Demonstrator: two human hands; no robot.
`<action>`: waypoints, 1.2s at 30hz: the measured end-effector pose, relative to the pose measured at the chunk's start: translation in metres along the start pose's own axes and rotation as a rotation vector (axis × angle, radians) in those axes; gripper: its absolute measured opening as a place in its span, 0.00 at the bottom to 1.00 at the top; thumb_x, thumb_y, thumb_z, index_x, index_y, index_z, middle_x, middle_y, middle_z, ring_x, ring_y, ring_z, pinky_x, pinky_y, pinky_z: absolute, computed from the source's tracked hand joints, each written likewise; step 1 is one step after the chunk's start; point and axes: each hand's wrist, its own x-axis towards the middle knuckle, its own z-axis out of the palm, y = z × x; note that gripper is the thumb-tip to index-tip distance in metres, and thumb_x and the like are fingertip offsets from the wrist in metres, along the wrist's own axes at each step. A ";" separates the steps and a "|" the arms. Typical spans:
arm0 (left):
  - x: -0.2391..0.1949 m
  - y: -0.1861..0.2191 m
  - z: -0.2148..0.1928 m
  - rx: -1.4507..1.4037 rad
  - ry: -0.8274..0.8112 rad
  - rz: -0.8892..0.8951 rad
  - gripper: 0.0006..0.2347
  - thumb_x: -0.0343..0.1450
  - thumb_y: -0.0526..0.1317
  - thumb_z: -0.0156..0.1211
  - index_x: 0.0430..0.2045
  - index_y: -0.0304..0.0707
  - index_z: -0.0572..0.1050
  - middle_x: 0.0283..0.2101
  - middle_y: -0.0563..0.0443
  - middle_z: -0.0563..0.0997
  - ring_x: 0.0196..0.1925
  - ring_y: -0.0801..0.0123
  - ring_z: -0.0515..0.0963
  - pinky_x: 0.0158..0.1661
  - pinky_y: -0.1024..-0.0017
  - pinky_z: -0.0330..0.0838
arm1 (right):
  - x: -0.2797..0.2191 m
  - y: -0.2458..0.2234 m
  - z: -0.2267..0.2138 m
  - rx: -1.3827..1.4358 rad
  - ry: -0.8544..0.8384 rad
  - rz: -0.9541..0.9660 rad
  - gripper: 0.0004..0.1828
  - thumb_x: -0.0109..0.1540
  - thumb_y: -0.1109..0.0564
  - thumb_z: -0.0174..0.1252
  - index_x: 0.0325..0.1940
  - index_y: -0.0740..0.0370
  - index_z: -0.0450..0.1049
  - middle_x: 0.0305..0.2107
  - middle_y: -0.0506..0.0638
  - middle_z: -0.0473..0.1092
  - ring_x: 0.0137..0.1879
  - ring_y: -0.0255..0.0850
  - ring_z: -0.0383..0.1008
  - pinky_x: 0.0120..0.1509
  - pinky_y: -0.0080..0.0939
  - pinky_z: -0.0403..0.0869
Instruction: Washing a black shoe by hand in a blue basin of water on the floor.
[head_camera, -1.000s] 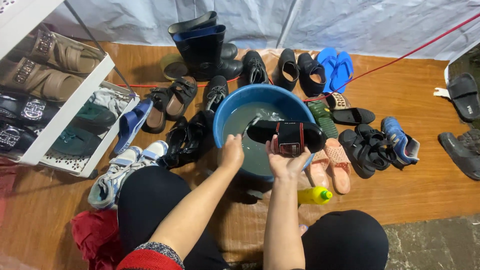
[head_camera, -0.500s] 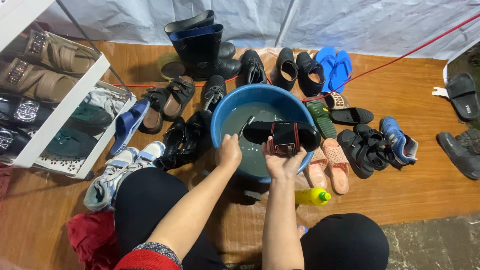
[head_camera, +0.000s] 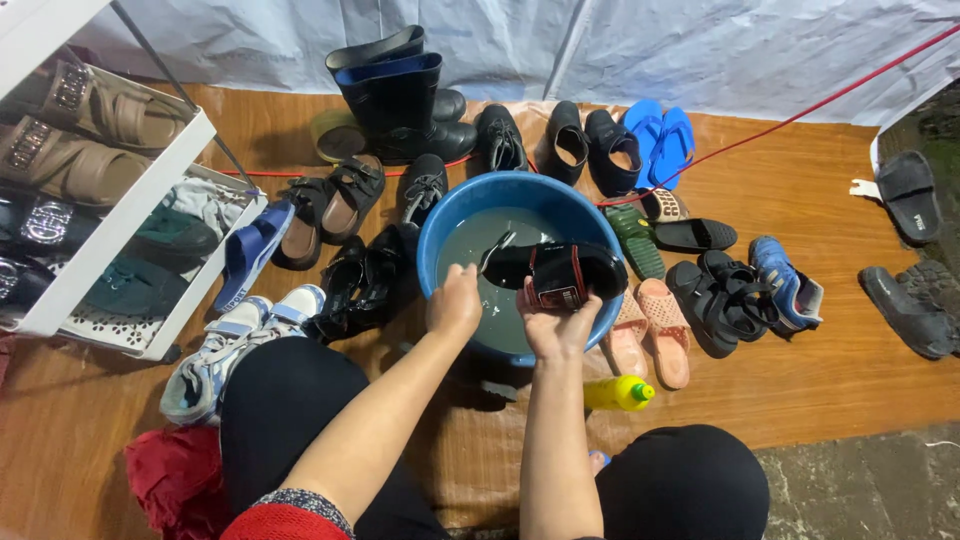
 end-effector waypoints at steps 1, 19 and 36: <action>-0.009 0.013 -0.007 0.001 -0.001 0.001 0.19 0.73 0.33 0.43 0.59 0.45 0.67 0.52 0.50 0.71 0.42 0.43 0.84 0.45 0.52 0.81 | 0.009 -0.001 -0.004 0.001 0.000 0.000 0.28 0.56 0.38 0.57 0.50 0.58 0.63 0.44 0.57 0.69 0.50 0.62 0.73 0.58 0.65 0.74; -0.040 0.047 -0.007 -0.119 0.401 0.451 0.16 0.75 0.38 0.46 0.58 0.41 0.71 0.43 0.46 0.75 0.40 0.49 0.83 0.33 0.56 0.81 | 0.048 0.005 -0.024 -0.013 0.038 -0.010 0.32 0.54 0.40 0.61 0.53 0.61 0.66 0.46 0.62 0.70 0.51 0.67 0.73 0.59 0.73 0.73; -0.059 0.055 -0.016 -0.115 0.215 0.388 0.17 0.78 0.40 0.45 0.63 0.43 0.68 0.44 0.48 0.74 0.34 0.44 0.84 0.35 0.50 0.82 | 0.066 0.010 -0.044 -0.137 0.064 -0.053 0.34 0.53 0.36 0.66 0.50 0.60 0.63 0.40 0.55 0.66 0.47 0.55 0.73 0.51 0.65 0.75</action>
